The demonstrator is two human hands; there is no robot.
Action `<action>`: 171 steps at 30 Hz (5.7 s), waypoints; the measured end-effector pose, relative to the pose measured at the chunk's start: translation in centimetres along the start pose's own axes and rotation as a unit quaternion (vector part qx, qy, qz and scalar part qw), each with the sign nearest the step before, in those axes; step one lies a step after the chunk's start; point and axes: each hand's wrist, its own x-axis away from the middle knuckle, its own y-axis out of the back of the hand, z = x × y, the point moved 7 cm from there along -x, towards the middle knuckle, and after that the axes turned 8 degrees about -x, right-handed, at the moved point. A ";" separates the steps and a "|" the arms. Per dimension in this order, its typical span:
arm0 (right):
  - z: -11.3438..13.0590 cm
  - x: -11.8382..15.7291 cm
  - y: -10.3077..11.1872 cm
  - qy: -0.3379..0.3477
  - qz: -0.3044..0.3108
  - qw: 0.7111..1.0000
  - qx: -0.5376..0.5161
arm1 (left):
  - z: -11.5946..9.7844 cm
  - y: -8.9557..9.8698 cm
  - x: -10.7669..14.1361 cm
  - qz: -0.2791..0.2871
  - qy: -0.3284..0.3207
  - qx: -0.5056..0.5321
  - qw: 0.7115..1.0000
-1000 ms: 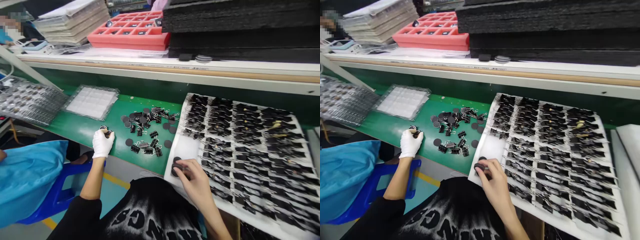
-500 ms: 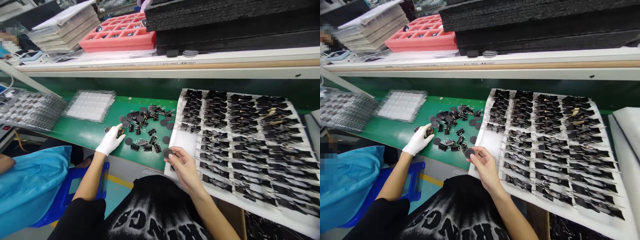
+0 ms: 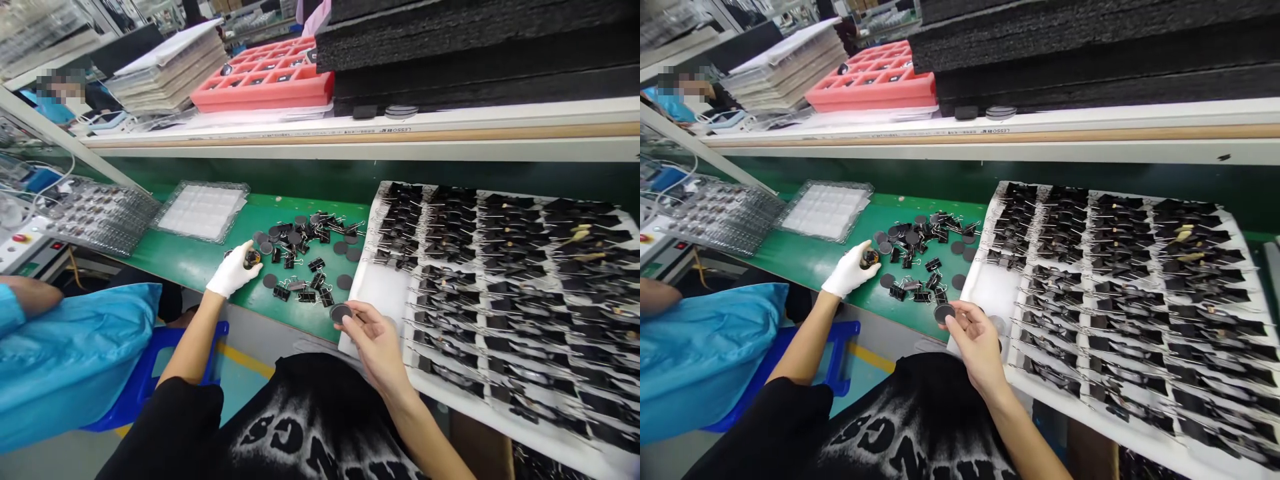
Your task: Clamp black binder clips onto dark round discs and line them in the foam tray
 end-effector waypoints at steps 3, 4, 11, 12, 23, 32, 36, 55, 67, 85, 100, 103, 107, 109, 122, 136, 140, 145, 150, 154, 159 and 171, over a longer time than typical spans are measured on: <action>0.4 0.1 -0.7 0.010 0.004 1.000 0.030 | -3.2 3.1 1.7 -0.120 -0.026 0.007 0.992; 0.7 0.0 -1.1 0.017 0.004 0.999 0.043 | -5.2 4.1 2.3 -0.147 -0.057 0.012 0.987; 1.8 -0.9 -3.0 0.070 0.017 0.992 0.106 | -20.9 5.6 5.4 -0.060 -0.335 0.021 0.940; 2.0 -1.0 -3.0 0.084 0.014 0.988 0.125 | -22.0 5.6 5.5 -0.066 -0.351 0.020 0.934; 2.1 -1.1 -0.2 0.013 -0.004 0.998 0.064 | -20.5 5.4 3.0 -0.030 -0.311 0.030 0.949; 2.1 -1.6 0.5 -0.027 -0.024 0.999 -0.004 | -13.5 1.3 0.7 0.104 -0.235 -0.118 0.959; 1.5 -1.6 0.1 -0.063 -0.023 0.997 -0.047 | -12.7 1.9 -0.4 0.047 -0.220 -0.071 0.972; 4.5 0.2 -1.2 0.009 0.117 0.988 0.104 | -22.6 5.1 3.6 0.080 -0.294 0.183 0.935; 4.4 -0.4 1.5 -0.014 -0.054 0.996 -0.075 | -23.0 5.0 3.1 0.148 -0.257 0.224 0.928; 3.4 -1.1 1.5 0.028 -0.085 0.996 -0.007 | -23.2 2.0 3.7 0.290 -0.208 0.236 0.904; 3.0 -0.8 0.5 0.008 -0.099 0.988 -0.118 | -19.1 0.2 -0.5 0.072 -0.190 -0.153 0.967; 2.5 -0.6 -0.2 -0.023 -0.055 0.995 -0.082 | -18.7 2.0 -0.3 0.056 -0.182 -0.011 0.982; 2.1 -0.5 -1.4 -0.036 0.042 0.998 -0.041 | -19.6 3.4 1.5 0.145 -0.180 0.239 0.943; 2.4 -0.5 -1.7 -0.028 0.081 0.996 -0.016 | -20.5 3.9 2.6 0.194 -0.201 0.270 0.921; 5.7 0.5 -2.0 0.034 0.170 0.968 0.184 | -22.0 4.9 4.0 0.241 -0.185 0.167 0.938; 7.8 0.5 -0.5 0.054 0.177 0.913 0.362 | -23.1 6.2 5.0 0.332 -0.303 0.136 0.883; 8.1 0.9 -0.9 0.068 0.203 0.897 0.386 | -23.4 6.0 5.1 0.339 -0.323 0.128 0.874; 9.1 1.2 -1.3 0.137 0.218 0.869 0.422 | -23.2 5.3 4.6 0.375 -0.266 0.174 0.871; 9.9 2.4 -1.7 0.276 0.213 0.779 0.521 | -23.9 2.5 5.9 0.553 -0.077 0.369 0.742; 10.8 3.1 -0.5 0.301 0.107 0.801 0.505 | -24.1 2.4 4.8 0.490 -0.077 0.385 0.778; 9.0 1.8 2.2 0.094 0.022 0.959 0.266 | -24.3 3.1 4.1 0.457 -0.111 0.318 0.823; 9.6 5.8 3.2 0.344 -0.150 0.828 0.417 | -25.5 2.0 -0.5 0.184 -0.255 0.105 0.943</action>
